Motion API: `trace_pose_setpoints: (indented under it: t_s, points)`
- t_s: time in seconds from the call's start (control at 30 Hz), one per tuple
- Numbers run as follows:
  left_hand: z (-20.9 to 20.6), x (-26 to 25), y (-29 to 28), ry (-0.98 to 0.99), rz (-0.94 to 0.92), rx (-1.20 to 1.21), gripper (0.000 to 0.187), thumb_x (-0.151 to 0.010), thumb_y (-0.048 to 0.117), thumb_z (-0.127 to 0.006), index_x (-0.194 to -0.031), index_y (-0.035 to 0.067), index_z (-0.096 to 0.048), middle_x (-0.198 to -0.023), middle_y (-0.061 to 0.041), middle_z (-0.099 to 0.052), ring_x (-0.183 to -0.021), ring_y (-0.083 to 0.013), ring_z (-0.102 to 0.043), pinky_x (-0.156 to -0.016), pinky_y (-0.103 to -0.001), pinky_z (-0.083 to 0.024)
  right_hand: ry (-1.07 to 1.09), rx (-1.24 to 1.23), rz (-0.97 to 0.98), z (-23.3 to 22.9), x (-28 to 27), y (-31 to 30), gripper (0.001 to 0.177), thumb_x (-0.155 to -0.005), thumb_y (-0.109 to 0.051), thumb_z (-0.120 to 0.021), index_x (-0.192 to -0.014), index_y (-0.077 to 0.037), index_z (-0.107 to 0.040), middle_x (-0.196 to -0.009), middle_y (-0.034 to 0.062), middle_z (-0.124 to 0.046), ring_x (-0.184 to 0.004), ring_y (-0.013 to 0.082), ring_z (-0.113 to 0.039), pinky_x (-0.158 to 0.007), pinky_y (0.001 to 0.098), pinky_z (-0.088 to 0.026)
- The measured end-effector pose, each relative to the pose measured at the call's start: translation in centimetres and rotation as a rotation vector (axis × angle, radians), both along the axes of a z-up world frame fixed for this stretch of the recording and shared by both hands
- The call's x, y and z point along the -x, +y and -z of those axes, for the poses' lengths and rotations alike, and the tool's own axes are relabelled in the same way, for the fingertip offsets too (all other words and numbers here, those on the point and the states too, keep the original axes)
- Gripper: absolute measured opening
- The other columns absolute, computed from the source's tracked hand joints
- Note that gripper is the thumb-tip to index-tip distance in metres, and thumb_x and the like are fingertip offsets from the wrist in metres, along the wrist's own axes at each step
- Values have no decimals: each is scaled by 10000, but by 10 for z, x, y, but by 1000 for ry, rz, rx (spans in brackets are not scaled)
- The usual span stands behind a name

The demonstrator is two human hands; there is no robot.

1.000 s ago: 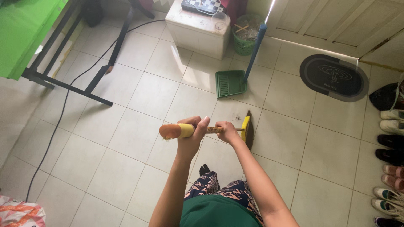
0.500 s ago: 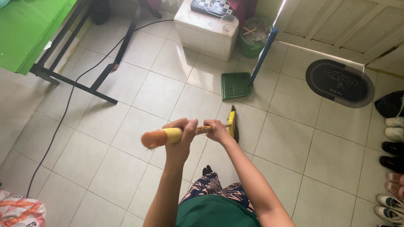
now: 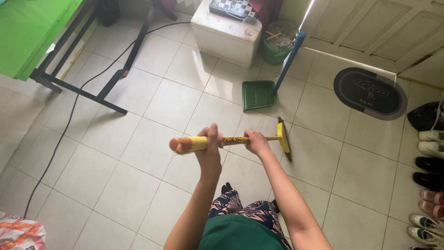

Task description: The person sweeps debris across a tiled floor using a broom, pushing the broom head over the surface and turning it to gather material.

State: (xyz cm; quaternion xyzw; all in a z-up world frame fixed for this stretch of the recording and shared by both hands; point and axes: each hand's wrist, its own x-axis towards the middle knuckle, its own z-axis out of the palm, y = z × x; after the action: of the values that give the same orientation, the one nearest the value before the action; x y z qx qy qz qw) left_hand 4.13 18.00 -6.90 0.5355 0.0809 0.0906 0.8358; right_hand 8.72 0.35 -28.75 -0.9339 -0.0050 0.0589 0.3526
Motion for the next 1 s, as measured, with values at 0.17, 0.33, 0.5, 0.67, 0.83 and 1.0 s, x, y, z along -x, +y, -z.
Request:
trace_pose_setpoints:
  t_s: [0.17,0.33,0.5,0.67,0.83,1.0]
  points:
    - [7,6,-8,15,26,-94,418,-1017,248,-666,-669,120,-474,-625,40,-488,-594,-49,-428,-568,-238,-380,48,26,112,25,3,7,52,-827,-88,-672,-873,-112,-677,-869,154,-726,-880,390,-691,-764,477,-548]
    - [-14,10,6,33,44,-263,459,-981,206,-699,-585,93,-496,-560,62,-451,-531,-30,-367,-484,-235,-290,-21,-51,14,29,1,28,94,-810,-36,-624,-857,-103,-670,-848,158,-725,-860,386,-695,-742,462,-549]
    - [-45,12,27,-80,62,-392,483,-976,151,-711,-566,55,-474,-541,76,-385,-528,-29,-298,-484,-245,-231,-21,-210,-41,-16,-4,71,104,-780,-82,-695,-878,-101,-664,-835,148,-717,-828,375,-698,-711,440,-547]
    - [-62,18,38,-106,9,-430,371,-974,153,-696,-636,50,-585,-560,70,-452,-541,-21,-358,-487,-235,-267,-165,-447,-149,-57,-6,103,163,-784,-93,-676,-946,-92,-680,-854,149,-720,-817,371,-694,-683,434,-543]
    - [-55,15,49,-92,-113,-179,371,-1001,190,-687,-683,75,-535,-609,43,-493,-550,-41,-391,-509,-229,-303,-41,-269,-122,-62,-9,106,209,-939,-201,-704,-852,-39,-605,-738,208,-666,-746,418,-651,-659,477,-501]
    - [-32,3,45,-209,-161,23,383,-1053,258,-665,-744,127,-480,-628,39,-457,-591,-75,-422,-642,-265,-422,-167,-178,-194,-29,-19,77,160,-930,-159,-693,-864,-48,-599,-781,200,-676,-773,432,-657,-669,498,-503]
